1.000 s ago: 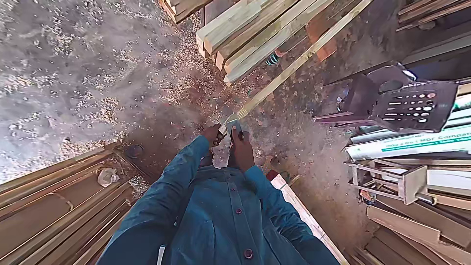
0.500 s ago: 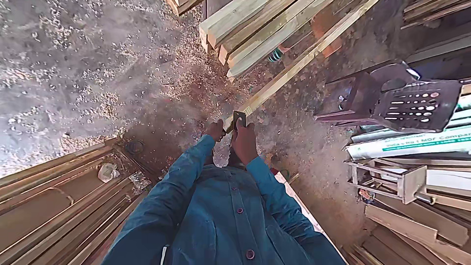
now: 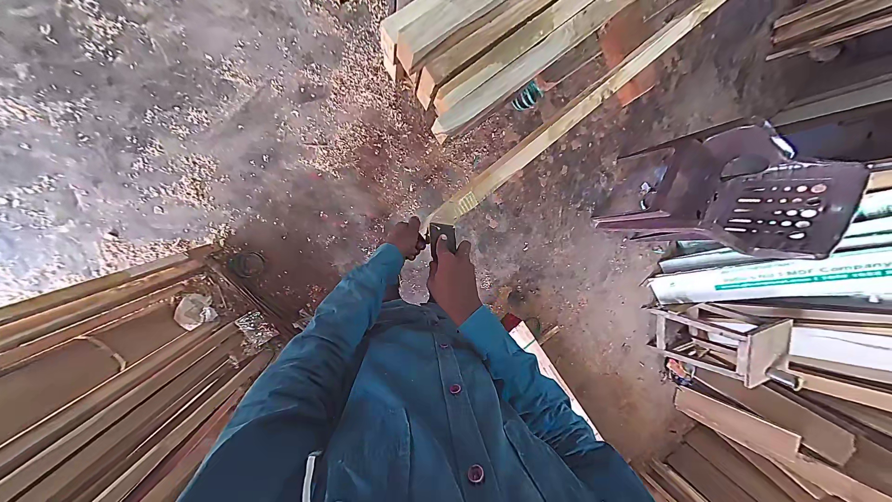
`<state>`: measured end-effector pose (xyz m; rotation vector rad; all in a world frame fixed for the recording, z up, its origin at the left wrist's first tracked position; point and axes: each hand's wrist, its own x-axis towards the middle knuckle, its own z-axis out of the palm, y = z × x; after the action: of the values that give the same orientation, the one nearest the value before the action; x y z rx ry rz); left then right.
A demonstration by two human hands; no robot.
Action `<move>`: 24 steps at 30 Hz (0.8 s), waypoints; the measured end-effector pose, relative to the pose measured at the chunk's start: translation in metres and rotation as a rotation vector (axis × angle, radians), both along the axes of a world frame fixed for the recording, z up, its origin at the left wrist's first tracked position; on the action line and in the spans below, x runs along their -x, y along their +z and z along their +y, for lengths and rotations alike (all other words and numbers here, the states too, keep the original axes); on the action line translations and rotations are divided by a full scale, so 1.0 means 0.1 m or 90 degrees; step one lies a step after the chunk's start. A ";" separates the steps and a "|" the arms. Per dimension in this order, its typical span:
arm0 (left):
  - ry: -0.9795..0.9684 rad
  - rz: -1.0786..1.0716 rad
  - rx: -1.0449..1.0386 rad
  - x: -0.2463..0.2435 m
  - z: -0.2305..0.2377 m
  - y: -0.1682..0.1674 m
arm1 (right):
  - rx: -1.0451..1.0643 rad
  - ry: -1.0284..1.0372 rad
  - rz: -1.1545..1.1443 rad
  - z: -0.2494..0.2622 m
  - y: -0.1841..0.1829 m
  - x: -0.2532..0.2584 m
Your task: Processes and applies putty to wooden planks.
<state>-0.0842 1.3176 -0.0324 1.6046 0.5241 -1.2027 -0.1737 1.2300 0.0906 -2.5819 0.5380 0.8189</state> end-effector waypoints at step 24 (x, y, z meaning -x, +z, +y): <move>0.167 -0.192 -0.083 0.42 -0.24 0.08 | -0.130 0.961 -0.270 -1.25 0.23 -1.51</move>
<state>-0.1265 1.2933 -0.0247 1.7277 0.6045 -0.7284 -0.0223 1.1052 0.1135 -2.4697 -1.6727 0.5330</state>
